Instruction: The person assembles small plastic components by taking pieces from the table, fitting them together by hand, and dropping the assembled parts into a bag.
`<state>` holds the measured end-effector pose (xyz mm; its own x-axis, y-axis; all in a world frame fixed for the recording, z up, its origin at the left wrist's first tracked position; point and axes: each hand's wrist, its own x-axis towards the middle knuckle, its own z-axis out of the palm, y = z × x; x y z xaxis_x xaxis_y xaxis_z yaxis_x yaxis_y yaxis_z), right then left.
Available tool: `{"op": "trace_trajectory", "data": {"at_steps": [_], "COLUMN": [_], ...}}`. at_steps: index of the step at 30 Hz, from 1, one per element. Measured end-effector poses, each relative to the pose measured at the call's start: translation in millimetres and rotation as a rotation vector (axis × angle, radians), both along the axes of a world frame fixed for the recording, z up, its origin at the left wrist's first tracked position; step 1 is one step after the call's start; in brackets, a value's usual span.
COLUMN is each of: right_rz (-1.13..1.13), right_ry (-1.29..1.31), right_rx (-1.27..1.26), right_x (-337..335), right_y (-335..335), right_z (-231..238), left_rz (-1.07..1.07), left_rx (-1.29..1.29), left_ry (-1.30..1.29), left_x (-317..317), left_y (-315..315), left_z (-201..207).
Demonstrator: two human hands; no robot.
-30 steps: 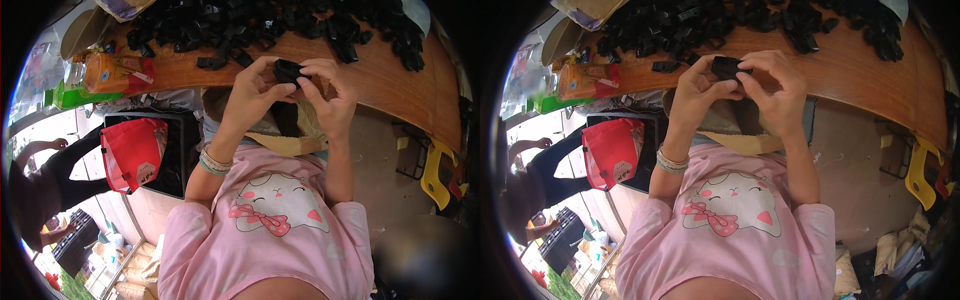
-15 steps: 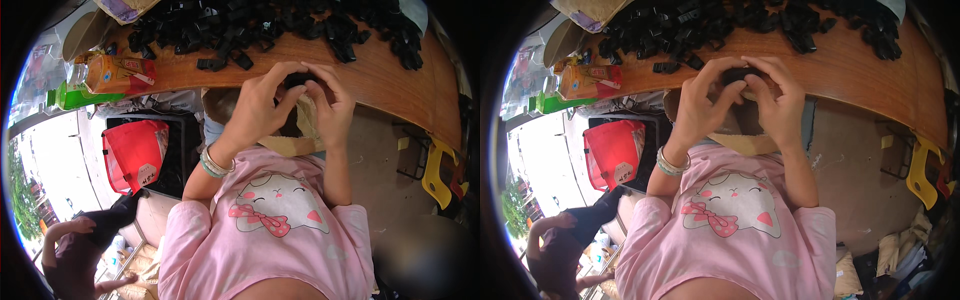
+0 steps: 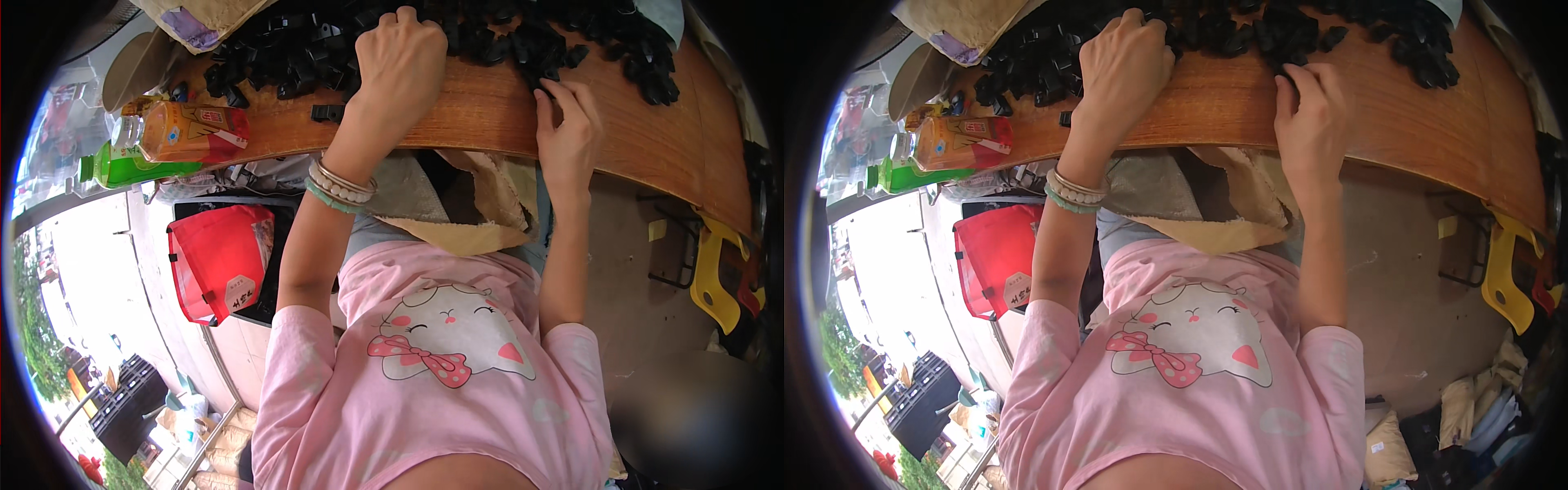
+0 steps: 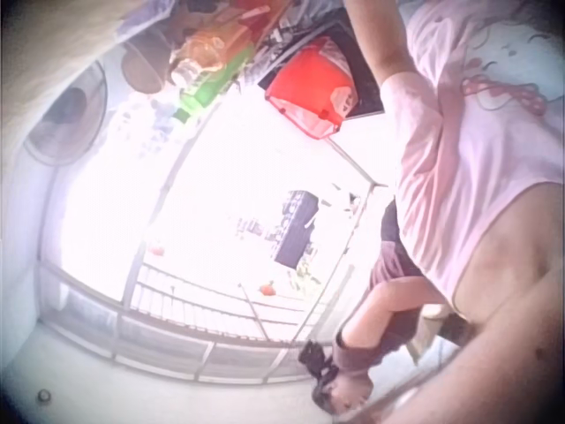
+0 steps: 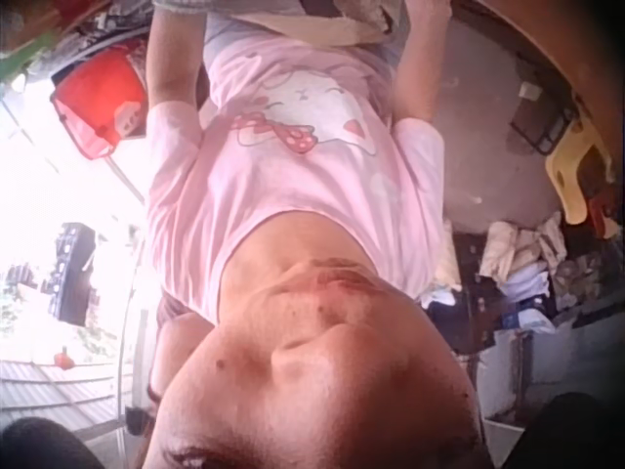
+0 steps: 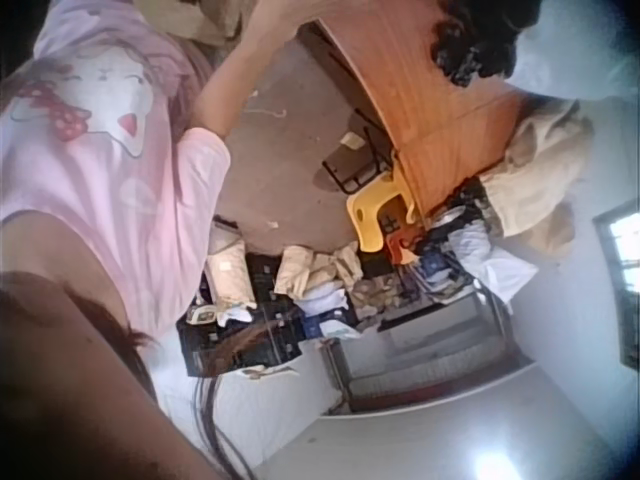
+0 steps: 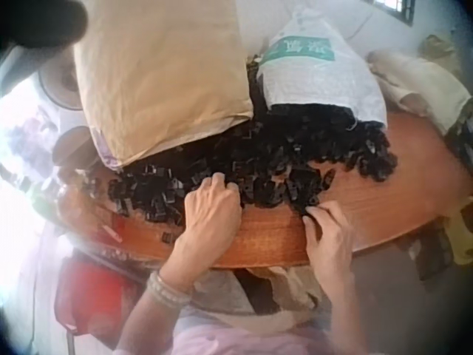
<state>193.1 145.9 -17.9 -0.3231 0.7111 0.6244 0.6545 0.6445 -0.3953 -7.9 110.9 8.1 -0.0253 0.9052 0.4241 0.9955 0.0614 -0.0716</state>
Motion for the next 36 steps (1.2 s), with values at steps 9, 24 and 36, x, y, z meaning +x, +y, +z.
{"op": "trace_trajectory", "data": {"at_steps": [9, 24, 36], "right_rz": [0.160, 0.336, 0.449], "right_ry": [-0.083, 0.416, 0.644], "right_rx": [0.052, -0.443, -0.799], "right_x": [-11, -13, -14], "right_y": [8, -27, -40], "right_z": [-11, 4, 10], "left_rz": [-0.061, -0.135, -0.321], "left_rx": [-0.010, -0.211, -0.053], "left_ry": [-0.820, -1.847, -1.398], "left_x": [41, 41, 51], "left_y": [-33, -51, -57], "left_z": [-2, -4, 9]}}
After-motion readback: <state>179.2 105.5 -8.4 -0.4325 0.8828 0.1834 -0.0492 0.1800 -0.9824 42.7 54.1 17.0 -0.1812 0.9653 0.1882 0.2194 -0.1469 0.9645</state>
